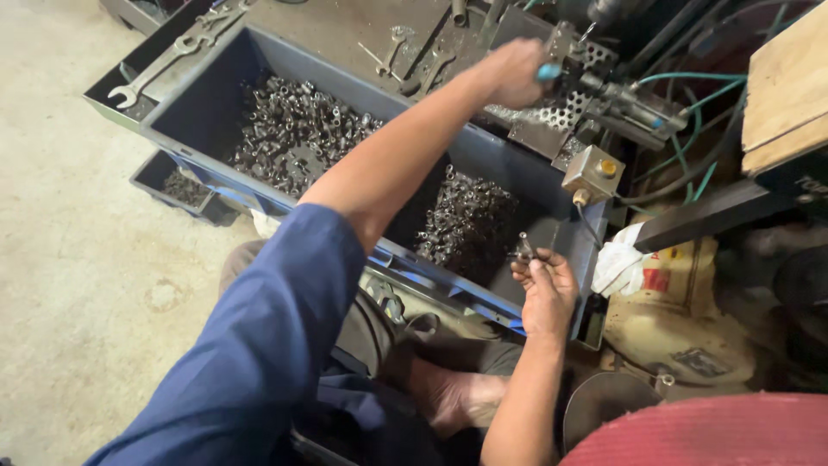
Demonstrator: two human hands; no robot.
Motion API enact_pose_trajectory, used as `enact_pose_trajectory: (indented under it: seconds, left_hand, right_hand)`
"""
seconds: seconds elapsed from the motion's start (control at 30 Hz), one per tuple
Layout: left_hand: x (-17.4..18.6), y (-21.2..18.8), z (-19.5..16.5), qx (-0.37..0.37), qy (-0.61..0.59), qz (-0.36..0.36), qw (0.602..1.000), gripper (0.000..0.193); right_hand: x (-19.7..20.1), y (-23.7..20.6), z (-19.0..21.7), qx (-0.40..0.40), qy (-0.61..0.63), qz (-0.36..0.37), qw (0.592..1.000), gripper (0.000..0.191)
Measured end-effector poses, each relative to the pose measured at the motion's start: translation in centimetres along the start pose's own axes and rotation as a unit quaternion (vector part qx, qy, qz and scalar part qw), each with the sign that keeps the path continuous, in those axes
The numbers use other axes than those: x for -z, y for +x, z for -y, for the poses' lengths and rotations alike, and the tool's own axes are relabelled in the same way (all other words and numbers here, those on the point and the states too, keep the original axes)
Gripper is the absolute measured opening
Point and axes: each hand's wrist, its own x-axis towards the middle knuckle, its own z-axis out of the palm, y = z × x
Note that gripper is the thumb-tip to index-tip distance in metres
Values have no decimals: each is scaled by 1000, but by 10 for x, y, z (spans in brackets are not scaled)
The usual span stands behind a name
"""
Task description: The person sits on the floor in front of a machine and sorts small black metal fittings, using a long-handled tool to move and arrange them from one plastic bin into another bin, repeating the transfer continuously.
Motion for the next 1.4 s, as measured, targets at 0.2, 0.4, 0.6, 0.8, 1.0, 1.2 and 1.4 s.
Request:
enact_pose_trajectory:
  seconds: [0.2,0.4,0.6,0.8,1.0,1.2,1.4]
  left_hand:
    - [-28,-133,45,47,-84,-31,995,25]
    - [-40,-201,58,83,-25,15,996,32]
    - [-39,-201,61,86,-56,-3,995,35]
    - [-35,-200,66,90,-73,9,993,41]
    - [-35,-197,69,106,-101,4,989,43]
    - [-34,-196,69,121,-123,2,985,44]
    - [-28,-196,62,135,-125,6,983,43]
  right_hand:
    - [12,0,-9,3,3,-16,1000,20]
    - [-2,18,-8,-28,-27,-78,996,20]
    - [-60,113,3,44,26,-59,997,17]
    - [-114,235,21,32,26,-163,986,22]
    - [-134,276,28,51,46,-193,979,16]
    - [-139,290,31,52,72,-148,985,15]
    - [-129,281,40,-11,-14,-107,994,27]
